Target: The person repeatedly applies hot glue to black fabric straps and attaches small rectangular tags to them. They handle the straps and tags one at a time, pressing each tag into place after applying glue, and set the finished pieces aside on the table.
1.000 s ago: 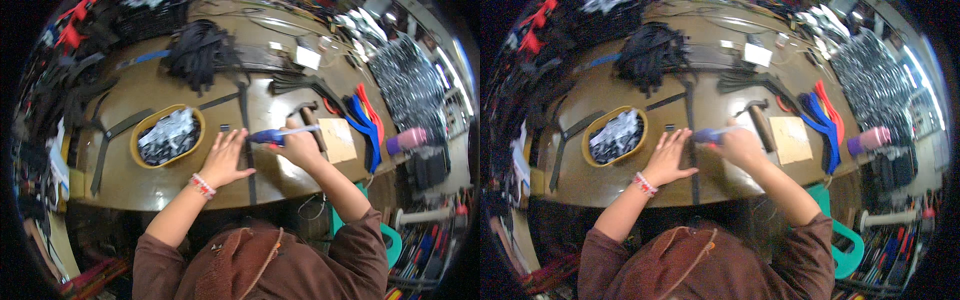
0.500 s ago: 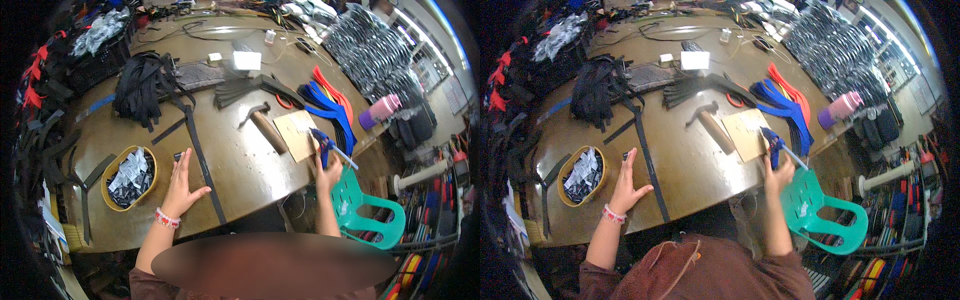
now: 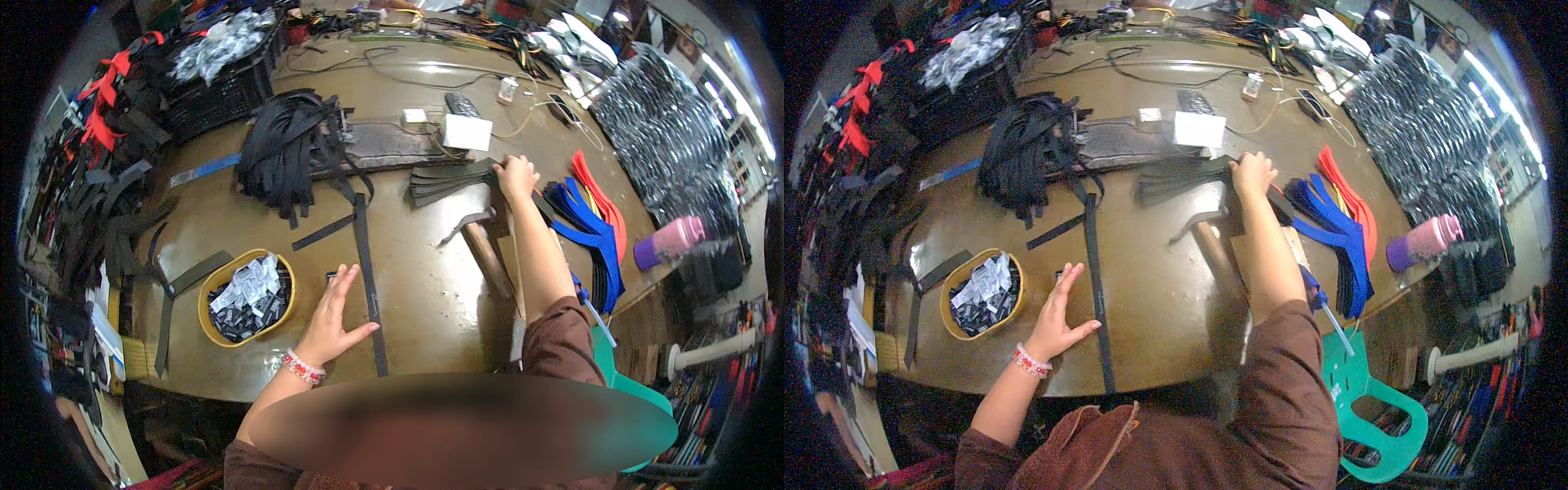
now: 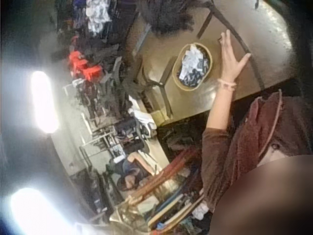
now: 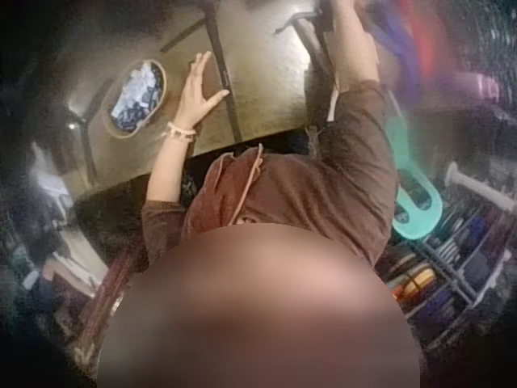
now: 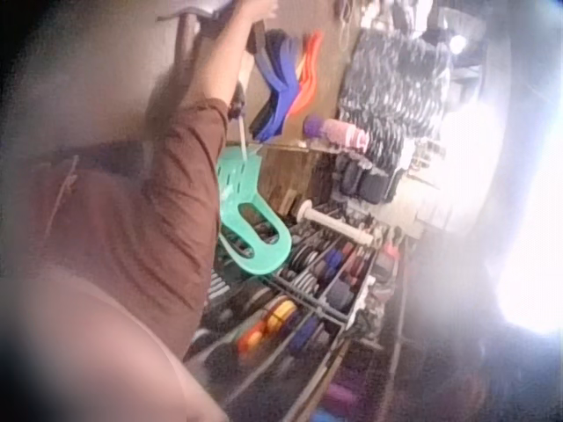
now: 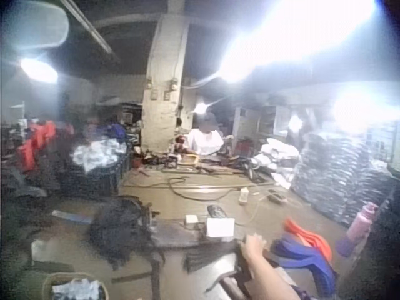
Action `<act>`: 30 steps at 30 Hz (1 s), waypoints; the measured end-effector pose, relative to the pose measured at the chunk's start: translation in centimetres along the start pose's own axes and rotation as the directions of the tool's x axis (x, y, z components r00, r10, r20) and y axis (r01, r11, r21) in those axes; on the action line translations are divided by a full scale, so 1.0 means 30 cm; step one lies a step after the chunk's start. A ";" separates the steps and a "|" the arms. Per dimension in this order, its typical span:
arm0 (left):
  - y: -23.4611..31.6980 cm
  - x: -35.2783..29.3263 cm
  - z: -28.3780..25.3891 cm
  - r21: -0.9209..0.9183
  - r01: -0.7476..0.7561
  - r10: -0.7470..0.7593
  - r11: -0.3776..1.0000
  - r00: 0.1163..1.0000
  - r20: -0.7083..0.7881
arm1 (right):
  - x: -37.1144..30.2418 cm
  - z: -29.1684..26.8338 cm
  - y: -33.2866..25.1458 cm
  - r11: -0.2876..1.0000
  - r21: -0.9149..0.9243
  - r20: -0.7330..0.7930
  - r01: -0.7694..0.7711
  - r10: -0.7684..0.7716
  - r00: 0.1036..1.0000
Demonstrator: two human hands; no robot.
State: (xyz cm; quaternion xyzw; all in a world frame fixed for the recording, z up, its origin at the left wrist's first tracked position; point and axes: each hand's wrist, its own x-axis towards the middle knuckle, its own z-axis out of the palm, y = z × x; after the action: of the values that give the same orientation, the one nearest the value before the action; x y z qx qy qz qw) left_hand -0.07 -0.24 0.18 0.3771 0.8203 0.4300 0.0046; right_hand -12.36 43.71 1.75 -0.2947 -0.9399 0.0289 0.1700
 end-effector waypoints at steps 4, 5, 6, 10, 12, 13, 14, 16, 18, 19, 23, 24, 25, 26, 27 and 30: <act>0.027 0.023 -0.021 -0.040 -0.079 0.079 0.996 0.997 -0.004 | -0.074 -0.172 -0.096 0.991 0.094 -0.196 0.093 -0.073 0.978; 0.048 0.033 -0.034 -0.017 -0.082 0.081 0.996 0.996 -0.045 | -0.117 -0.251 -0.141 0.954 0.201 -0.235 0.222 -0.173 0.957; 0.074 0.045 -0.050 0.009 -0.124 0.124 0.992 0.988 -0.090 | -0.183 -0.329 -0.193 0.900 0.235 -0.271 0.367 -0.302 0.914; 0.220 0.076 -0.112 0.106 -0.164 0.195 0.981 0.861 -0.470 | -0.602 -0.605 -0.312 0.484 0.306 -0.274 0.820 -0.780 0.562; 0.278 0.060 -0.139 0.166 -0.166 0.228 0.972 0.841 -0.491 | -0.777 -0.656 -0.312 0.341 0.604 -0.245 0.720 -0.780 0.575; 0.294 0.049 -0.142 0.216 -0.151 0.227 0.965 0.891 -0.392 | -0.834 -0.645 -0.313 0.354 0.692 -0.237 0.629 -0.711 0.662; 0.297 0.036 -0.140 0.229 -0.108 0.181 0.967 0.928 -0.327 | -0.861 -0.611 -0.314 0.369 0.760 -0.199 0.535 -0.651 0.733; 0.273 0.016 -0.104 0.130 0.048 -0.009 0.990 0.957 -0.291 | -0.890 -0.496 -0.333 0.480 0.802 -0.019 0.355 -0.574 0.819; 0.210 0.004 -0.054 0.101 0.133 -0.100 0.986 0.955 -0.281 | -0.905 -0.363 -0.361 0.635 0.752 0.190 0.180 -0.469 0.862; 0.174 -0.004 -0.028 0.093 0.179 -0.149 0.979 0.951 -0.270 | -0.915 -0.307 -0.366 0.572 0.784 0.091 0.244 -0.493 0.865; 0.056 -0.025 0.033 0.081 0.274 -0.247 0.958 0.937 -0.249 | -0.929 -0.176 -0.357 0.581 0.769 0.066 0.268 -0.489 0.870; 0.042 -0.028 0.037 0.079 0.273 -0.246 0.959 0.936 -0.251 | -0.934 -0.168 -0.349 0.585 0.756 0.056 0.292 -0.503 0.862; 0.036 -0.029 0.038 0.077 0.271 -0.244 0.959 0.936 -0.252 | -0.935 -0.165 -0.345 0.557 0.755 0.002 0.347 -0.531 0.848; 0.034 -0.029 0.037 0.075 0.265 -0.238 0.961 0.937 -0.255 | -0.938 -0.165 -0.344 0.622 0.714 0.072 0.322 -0.523 0.849; 0.038 -0.028 0.036 0.125 0.297 -0.266 0.947 0.940 -0.215 | -0.938 -0.167 -0.348 0.644 0.686 0.083 0.339 -0.533 0.842; 0.064 -0.020 0.038 0.340 0.222 -0.174 0.914 0.970 -0.169 | -0.945 -0.179 -0.377 0.729 0.544 0.106 0.416 -0.552 0.827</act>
State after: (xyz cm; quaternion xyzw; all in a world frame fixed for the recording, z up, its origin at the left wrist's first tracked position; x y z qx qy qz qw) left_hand 1.92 0.84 0.64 0.2566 0.9169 0.2961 -0.0756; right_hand 5.09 18.16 -0.03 0.0234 -0.9574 0.2630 0.1168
